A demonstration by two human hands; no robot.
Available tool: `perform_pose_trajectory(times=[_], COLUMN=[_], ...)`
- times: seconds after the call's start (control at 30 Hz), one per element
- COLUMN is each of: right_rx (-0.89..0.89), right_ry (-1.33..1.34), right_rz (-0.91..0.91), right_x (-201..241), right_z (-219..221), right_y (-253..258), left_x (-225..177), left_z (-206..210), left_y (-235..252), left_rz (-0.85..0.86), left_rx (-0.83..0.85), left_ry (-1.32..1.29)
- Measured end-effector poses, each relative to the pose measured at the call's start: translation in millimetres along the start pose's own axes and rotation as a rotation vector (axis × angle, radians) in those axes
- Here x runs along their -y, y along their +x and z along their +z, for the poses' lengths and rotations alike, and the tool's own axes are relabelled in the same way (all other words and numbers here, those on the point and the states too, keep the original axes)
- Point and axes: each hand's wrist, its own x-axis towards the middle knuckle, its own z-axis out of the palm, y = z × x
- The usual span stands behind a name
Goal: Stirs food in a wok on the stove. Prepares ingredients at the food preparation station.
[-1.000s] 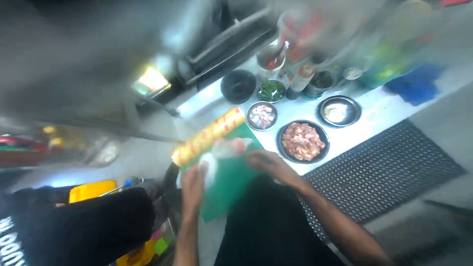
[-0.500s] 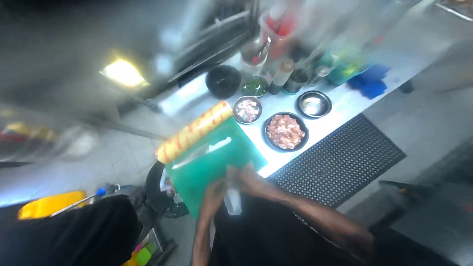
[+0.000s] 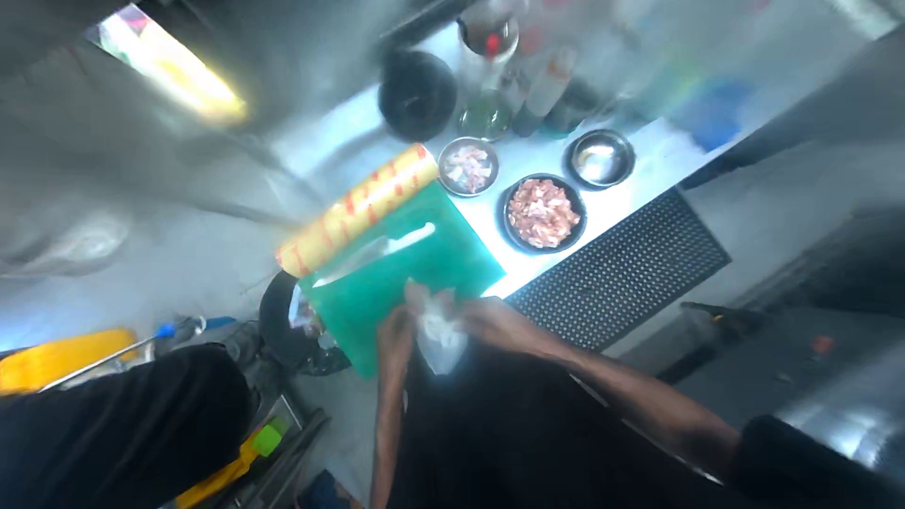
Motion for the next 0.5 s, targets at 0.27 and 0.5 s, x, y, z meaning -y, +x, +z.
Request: perform_pose_trajectory(times=[0.27,0.5], right_rx=[0.185,0.123], right_ry=[-0.003,0.074], right_rz=[-0.17,-0.245], right_x=[-1.9,4.4], right_z=[-10.8,-10.2], right_y=[23.1,15.9], left_x=[-14.7,-26.0], left_z=[-22.0,-10.2], left_y=[18.1,6.6], left_rz=[0.183,0.287], left_rx=[0.629,-0.295], left_ry=[0.129,0.574])
